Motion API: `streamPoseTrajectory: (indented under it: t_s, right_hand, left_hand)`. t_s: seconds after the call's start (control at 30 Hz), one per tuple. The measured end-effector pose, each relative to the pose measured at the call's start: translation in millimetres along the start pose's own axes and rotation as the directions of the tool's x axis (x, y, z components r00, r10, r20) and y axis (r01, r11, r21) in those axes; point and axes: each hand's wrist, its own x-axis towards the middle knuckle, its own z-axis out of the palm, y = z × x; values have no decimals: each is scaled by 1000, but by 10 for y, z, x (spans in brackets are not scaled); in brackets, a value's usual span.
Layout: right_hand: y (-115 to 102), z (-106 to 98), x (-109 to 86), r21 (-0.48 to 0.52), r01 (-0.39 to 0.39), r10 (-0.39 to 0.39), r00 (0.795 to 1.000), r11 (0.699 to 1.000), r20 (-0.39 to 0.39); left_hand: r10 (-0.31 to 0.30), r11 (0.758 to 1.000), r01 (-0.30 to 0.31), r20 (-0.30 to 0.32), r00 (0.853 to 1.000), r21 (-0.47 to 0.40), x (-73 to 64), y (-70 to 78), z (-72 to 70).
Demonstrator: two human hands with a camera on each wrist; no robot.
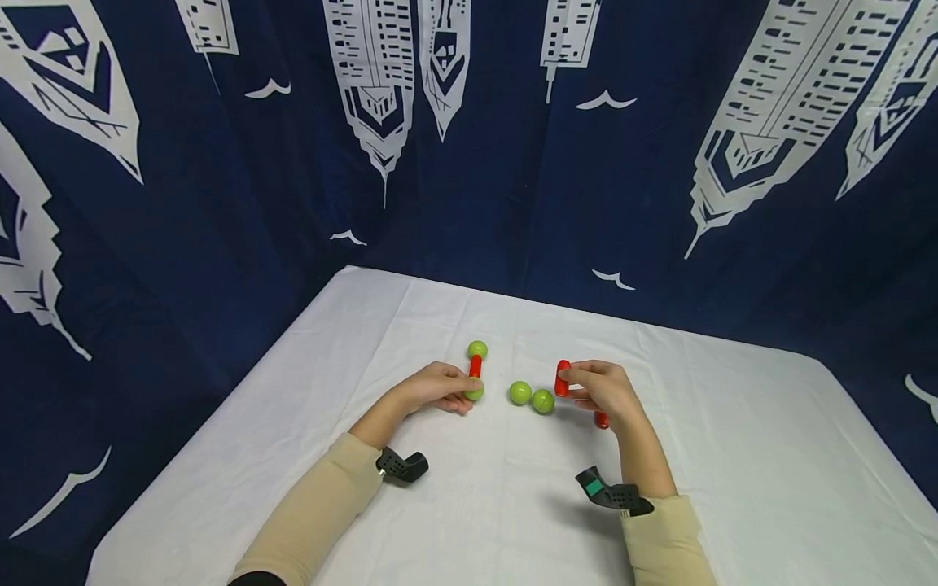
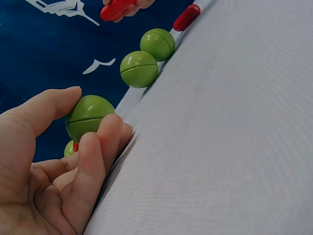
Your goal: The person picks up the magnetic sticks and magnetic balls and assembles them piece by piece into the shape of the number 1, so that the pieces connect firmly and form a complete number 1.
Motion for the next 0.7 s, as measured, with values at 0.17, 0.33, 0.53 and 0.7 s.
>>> streamPoseTrajectory:
  t_s: [0.17, 0.33, 0.53, 0.7]
  right_hand:
    - [-19, 95, -10, 23, 8, -9, 1000, 1000, 28]
    - [-23, 179, -9, 24, 21, -23, 999, 999, 47]
    - [6, 261, -4, 10, 28, -29, 997, 1000, 73]
    - [21, 307, -11, 15, 38, -39, 995, 999, 91]
  left_hand:
    - [-9, 1000, 9, 2, 1000, -12, -18, 26, -12]
    - [-4, 1000, 4, -1, 1000, -10, -29, 36, -15]
    - [-2, 1000, 2, -3, 1000, -7, -14, -3, -4]
    - [7, 1000, -7, -8, 1000, -3, -15, -4, 8]
